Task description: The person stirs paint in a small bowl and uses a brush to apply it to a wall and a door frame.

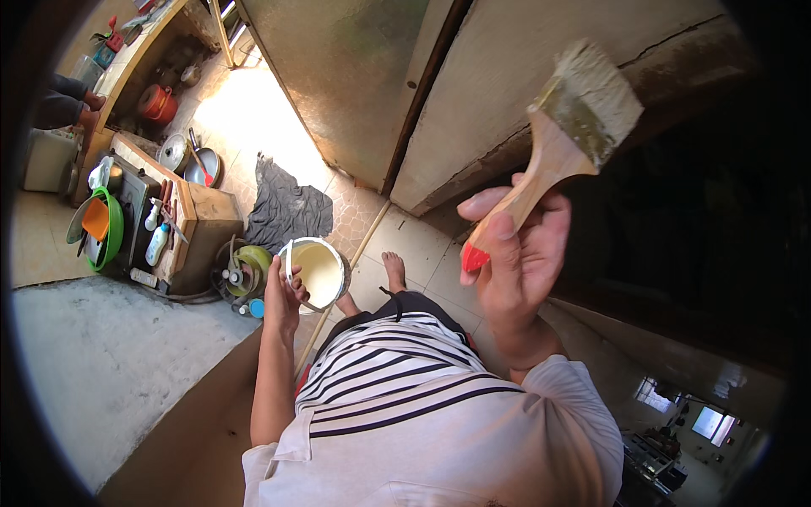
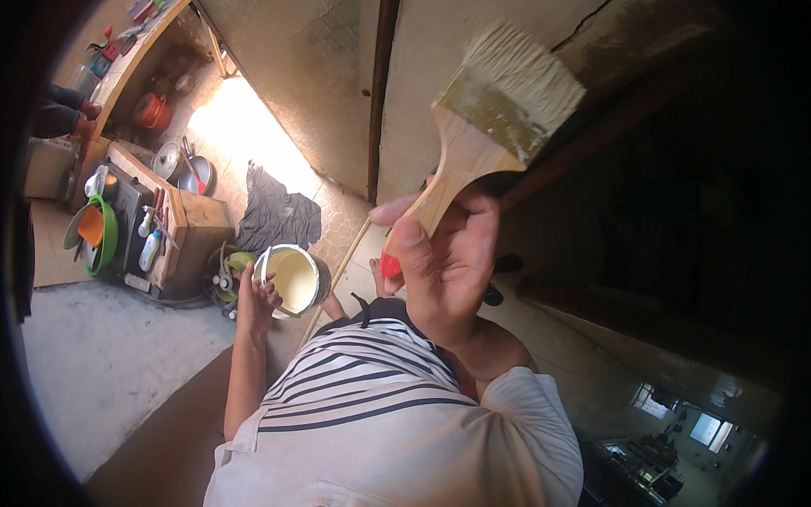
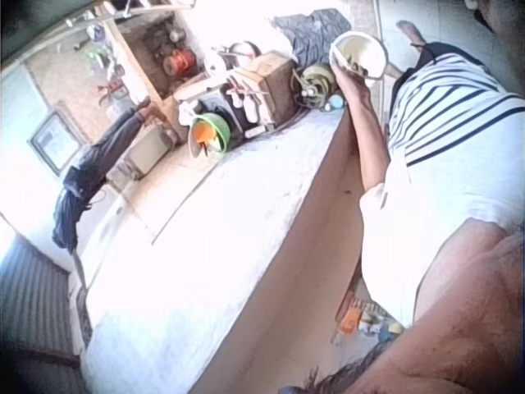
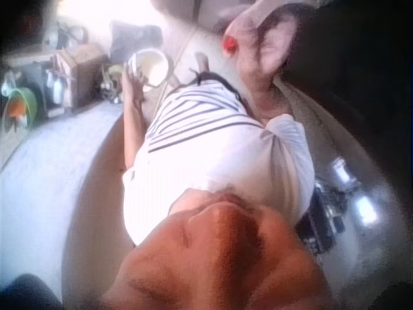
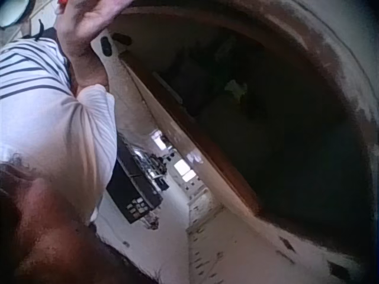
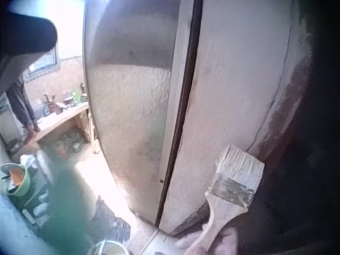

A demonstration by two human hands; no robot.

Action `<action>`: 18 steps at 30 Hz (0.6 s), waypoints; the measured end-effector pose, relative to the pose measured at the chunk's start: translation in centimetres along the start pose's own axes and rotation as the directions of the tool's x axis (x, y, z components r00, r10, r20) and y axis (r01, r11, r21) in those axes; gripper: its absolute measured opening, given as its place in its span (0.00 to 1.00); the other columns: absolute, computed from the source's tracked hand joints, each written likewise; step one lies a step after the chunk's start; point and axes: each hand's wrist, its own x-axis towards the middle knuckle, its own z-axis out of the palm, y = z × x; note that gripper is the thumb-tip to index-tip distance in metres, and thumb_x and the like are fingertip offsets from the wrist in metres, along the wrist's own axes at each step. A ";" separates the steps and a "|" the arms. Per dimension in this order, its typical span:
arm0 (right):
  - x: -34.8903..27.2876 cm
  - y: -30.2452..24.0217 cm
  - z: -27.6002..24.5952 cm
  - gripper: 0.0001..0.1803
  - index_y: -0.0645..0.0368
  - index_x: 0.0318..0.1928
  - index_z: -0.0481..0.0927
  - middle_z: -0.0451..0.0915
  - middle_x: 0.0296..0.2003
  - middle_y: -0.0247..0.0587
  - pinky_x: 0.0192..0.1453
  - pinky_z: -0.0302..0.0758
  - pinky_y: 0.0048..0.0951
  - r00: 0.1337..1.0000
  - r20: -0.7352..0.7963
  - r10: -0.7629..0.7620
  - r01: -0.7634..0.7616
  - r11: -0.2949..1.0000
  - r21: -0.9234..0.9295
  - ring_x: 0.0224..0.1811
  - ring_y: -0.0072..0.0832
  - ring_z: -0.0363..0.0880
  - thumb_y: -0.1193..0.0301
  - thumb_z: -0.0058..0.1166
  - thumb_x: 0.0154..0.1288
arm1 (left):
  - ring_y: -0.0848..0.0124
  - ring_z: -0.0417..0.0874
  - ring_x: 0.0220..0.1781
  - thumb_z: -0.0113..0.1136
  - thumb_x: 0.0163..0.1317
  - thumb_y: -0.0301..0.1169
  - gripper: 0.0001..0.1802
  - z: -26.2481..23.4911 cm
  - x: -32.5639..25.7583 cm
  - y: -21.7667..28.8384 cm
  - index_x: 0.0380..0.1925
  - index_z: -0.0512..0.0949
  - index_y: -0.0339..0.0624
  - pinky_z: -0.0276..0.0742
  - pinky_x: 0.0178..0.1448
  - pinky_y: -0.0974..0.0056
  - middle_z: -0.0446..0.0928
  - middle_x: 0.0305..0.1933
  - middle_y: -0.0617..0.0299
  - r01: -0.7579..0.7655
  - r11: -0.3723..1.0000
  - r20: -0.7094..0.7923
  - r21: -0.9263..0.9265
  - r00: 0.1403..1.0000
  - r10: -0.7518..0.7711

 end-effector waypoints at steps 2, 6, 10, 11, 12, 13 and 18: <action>1.4 0.4 -0.1 0.19 0.63 0.58 0.57 0.80 0.40 0.46 0.26 0.68 0.15 0.996 0.006 -0.094 0.094 0.991 -0.091 0.24 0.13 0.70 0.72 0.49 0.74 | 0.79 0.63 0.18 0.50 0.67 0.60 0.29 0.0 0.0 -0.1 0.36 0.74 0.42 0.59 0.26 0.73 0.62 0.20 0.72 0.005 1.000 0.005 -0.005 1.000 -0.005; 3.5 4.4 -1.7 0.16 0.63 0.54 0.60 0.80 0.39 0.42 0.24 0.66 0.15 0.998 -0.012 -0.059 0.056 0.983 -0.177 0.24 0.12 0.69 0.70 0.49 0.75 | 0.79 0.63 0.18 0.50 0.67 0.60 0.29 0.0 -0.2 0.1 0.36 0.74 0.42 0.59 0.27 0.73 0.62 0.19 0.72 0.015 1.000 0.033 -0.008 0.999 -0.015; 1.2 11.4 -3.9 0.16 0.62 0.53 0.60 0.80 0.39 0.39 0.24 0.69 0.13 0.992 -0.077 0.101 -0.113 0.979 -0.167 0.26 0.13 0.72 0.68 0.48 0.75 | 0.78 0.63 0.18 0.50 0.67 0.60 0.29 -0.2 -0.1 -0.3 0.37 0.75 0.43 0.59 0.27 0.73 0.62 0.19 0.73 0.015 1.000 0.010 -0.025 1.000 -0.015; 0.2 13.3 -4.3 0.16 0.62 0.52 0.60 0.80 0.38 0.39 0.25 0.72 0.13 0.982 -0.098 0.159 -0.173 0.972 -0.157 0.26 0.13 0.72 0.67 0.48 0.75 | 0.78 0.63 0.18 0.50 0.67 0.60 0.29 -0.2 -0.1 -0.3 0.37 0.75 0.42 0.59 0.27 0.73 0.62 0.19 0.73 0.016 1.000 0.005 -0.022 1.000 -0.016; -0.8 15.5 -4.8 0.16 0.62 0.52 0.61 0.79 0.38 0.39 0.24 0.72 0.14 0.973 -0.096 0.211 -0.222 0.966 -0.129 0.26 0.13 0.72 0.67 0.48 0.75 | 0.78 0.63 0.18 0.50 0.67 0.60 0.29 -0.2 -0.1 -0.2 0.37 0.75 0.42 0.59 0.27 0.73 0.62 0.19 0.73 0.018 1.000 0.000 -0.021 1.000 -0.018; -1.7 17.8 -5.4 0.15 0.61 0.51 0.60 0.80 0.38 0.39 0.22 0.71 0.13 0.964 -0.097 0.248 -0.260 0.954 -0.147 0.23 0.13 0.71 0.67 0.48 0.75 | 0.78 0.63 0.18 0.50 0.67 0.60 0.29 -0.2 0.0 -0.2 0.37 0.75 0.42 0.59 0.27 0.73 0.62 0.19 0.73 0.018 1.000 -0.003 -0.018 1.000 -0.018; -5.6 24.5 -6.4 0.13 0.60 0.48 0.61 0.80 0.35 0.40 0.18 0.68 0.15 0.868 -0.140 0.476 -0.491 0.865 -0.106 0.16 0.14 0.69 0.66 0.48 0.75 | 0.78 0.63 0.18 0.50 0.66 0.60 0.29 -0.8 0.2 -0.5 0.36 0.75 0.42 0.59 0.26 0.73 0.63 0.19 0.72 0.017 1.000 0.009 -0.022 1.000 -0.017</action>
